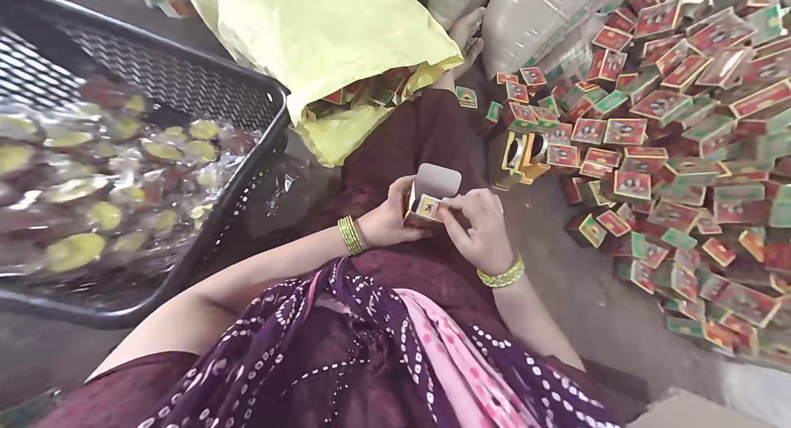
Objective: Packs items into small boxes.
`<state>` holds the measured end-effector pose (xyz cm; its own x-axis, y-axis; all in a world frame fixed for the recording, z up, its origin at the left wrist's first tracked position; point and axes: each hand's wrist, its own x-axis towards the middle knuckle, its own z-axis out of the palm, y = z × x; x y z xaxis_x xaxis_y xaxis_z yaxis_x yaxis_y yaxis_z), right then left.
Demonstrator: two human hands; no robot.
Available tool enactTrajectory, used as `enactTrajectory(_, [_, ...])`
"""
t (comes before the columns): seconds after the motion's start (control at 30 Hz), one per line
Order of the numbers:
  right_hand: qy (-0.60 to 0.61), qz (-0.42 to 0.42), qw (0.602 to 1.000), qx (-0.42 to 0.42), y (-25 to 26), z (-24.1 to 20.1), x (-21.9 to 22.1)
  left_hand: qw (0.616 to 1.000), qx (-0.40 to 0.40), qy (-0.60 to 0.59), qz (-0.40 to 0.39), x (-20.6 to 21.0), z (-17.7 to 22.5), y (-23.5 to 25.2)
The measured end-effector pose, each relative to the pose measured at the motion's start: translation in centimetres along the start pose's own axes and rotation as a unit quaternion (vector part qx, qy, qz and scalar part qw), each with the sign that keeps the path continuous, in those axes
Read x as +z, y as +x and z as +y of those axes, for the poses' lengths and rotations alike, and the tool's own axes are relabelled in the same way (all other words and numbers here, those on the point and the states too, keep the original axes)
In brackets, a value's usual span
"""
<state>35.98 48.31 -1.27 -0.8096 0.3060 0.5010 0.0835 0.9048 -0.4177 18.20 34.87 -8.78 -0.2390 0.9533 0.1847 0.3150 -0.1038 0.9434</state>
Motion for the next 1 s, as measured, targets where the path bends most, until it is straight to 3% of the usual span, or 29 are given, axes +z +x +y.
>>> enactTrajectory(0.1, [-0.053,-0.019,0.998,-0.011,-0.2,0.5,-0.1,0.999,0.001,0.037,-0.015,-0.1,0.3,-0.4])
enactTrajectory(0.4, [0.07,-0.029,0.996,0.046,-0.2,-0.2,0.0,0.997,0.035,0.065,-0.02,-0.4,0.3,-0.4])
enactTrajectory(0.5, [0.073,-0.078,0.991,0.081,0.1,-0.3,-0.5,0.996,0.006,0.069,-0.054,-0.5,0.4,-0.2])
enactTrajectory(0.63, [0.069,-0.135,0.987,0.059,0.6,-0.1,-1.2,0.991,0.063,0.085,-0.087,-1.0,1.0,0.0])
enactTrajectory(0.73, [0.155,-0.058,0.983,0.078,0.1,0.1,-1.1,0.986,0.119,0.1,-0.062,-0.8,0.5,-0.2])
enactTrajectory(0.83, [0.308,0.078,0.925,0.209,-0.3,0.6,-0.7,0.989,0.12,0.071,-0.038,-0.7,0.4,-0.3])
enactTrajectory(0.9, [0.408,0.059,0.857,0.31,-0.3,0.8,-0.7,0.99,0.119,0.058,-0.049,-0.6,0.5,-0.3])
enactTrajectory(1.0, [0.54,-0.028,0.755,0.369,-0.5,0.6,0.8,0.985,0.138,0.065,-0.084,-0.4,0.3,-0.2])
